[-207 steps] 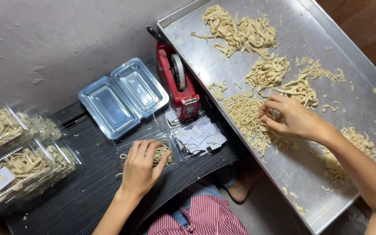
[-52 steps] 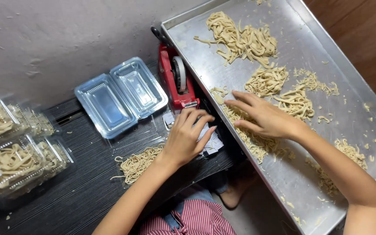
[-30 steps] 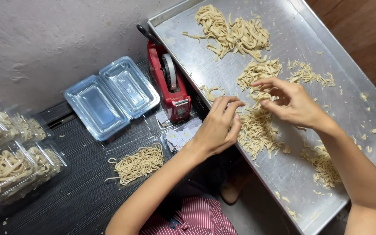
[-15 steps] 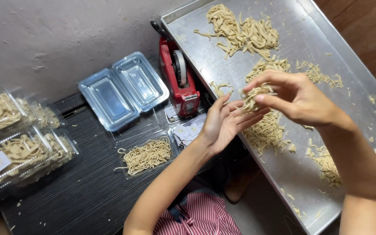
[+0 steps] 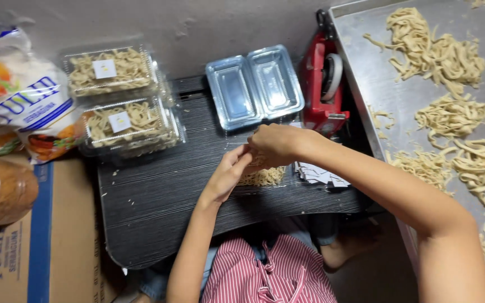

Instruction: The person places small white labels on clear plastic containers filled with noodles, then stacks the labeled containers. The person then takes handfuls of loose noodles from a metal tray and arranges them into an empty plastic container.

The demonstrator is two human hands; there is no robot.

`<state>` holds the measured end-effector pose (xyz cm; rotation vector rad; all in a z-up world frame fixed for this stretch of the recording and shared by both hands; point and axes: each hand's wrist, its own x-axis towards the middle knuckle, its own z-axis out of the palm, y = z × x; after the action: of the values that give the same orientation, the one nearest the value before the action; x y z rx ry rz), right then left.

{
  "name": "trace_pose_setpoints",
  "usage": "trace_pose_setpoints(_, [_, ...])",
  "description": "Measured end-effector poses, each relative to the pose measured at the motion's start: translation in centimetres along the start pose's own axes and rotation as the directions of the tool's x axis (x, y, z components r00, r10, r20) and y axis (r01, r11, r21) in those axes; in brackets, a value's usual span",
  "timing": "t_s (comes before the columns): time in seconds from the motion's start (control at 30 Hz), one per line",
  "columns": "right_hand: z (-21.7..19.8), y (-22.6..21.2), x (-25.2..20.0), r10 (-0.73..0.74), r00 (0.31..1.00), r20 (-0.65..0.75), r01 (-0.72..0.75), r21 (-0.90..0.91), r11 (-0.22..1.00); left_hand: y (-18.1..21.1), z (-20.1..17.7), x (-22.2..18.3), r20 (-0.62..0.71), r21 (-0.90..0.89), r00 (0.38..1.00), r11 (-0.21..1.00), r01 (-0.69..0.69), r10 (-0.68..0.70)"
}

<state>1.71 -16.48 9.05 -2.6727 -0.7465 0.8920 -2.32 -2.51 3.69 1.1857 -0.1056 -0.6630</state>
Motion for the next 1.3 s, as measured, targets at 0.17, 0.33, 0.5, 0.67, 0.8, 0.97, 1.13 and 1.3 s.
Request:
trace_pose_setpoints(0.17, [2.6, 0.6, 6.0, 0.048, 0.995, 0.088, -0.025, -0.240, 0.970, -2.5, -3.5, 0.7, -0.065, 0.170, 0.995, 0.984, -0.061, 0.073])
trace_pose_setpoints(0.33, [0.8, -1.7, 1.9, 0.197, 0.980, 0.002, -0.197, 0.067, 0.978, -1.7, -4.2, -0.2, -0.123, 0.165, 0.991, 0.986, -0.033, 0.054])
trace_pose_setpoints(0.5, [4.6, -1.3, -1.4, 0.110, 0.964, -0.243, -0.019, 0.347, 0.938, -2.6, -4.2, -0.4, -0.070, 0.236, 0.996, 0.971, -0.038, 0.056])
trace_pose_setpoints(0.67, [7.7, -1.1, -2.8, 0.202, 0.875, -0.441, 0.048, 0.494, 0.868, -4.1, -4.0, -0.1, 0.010, 0.251, 0.989, 0.957, -0.146, 0.148])
trace_pose_setpoints(0.8, [8.9, -0.8, -3.2, 0.232, 0.779, -0.582, 0.126, 0.509, 0.852, -5.1, -3.7, 0.3, 0.088, 0.447, 0.949, 0.839, -0.309, 0.303])
trace_pose_setpoints(0.97, [10.2, -0.3, -3.0, 0.292, 0.726, -0.622, 0.134, 0.545, 0.828, -5.9, -4.0, 0.3, 0.163, 0.664, 0.894, 0.624, -0.413, 0.417])
trace_pose_setpoints(1.13, [10.1, -0.7, -3.9, 0.221, 0.698, -0.681, 0.097, 0.397, 0.913, -5.8, -4.8, -0.6, 0.281, 0.890, 0.805, 0.173, -0.423, 0.522])
trace_pose_setpoints(1.3, [10.3, -0.4, -4.8, 0.250, 0.693, -0.676, 0.014, 0.359, 0.933, -4.6, -5.3, -1.9, 0.325, 0.916, 0.826, 0.064, -0.396, 0.460])
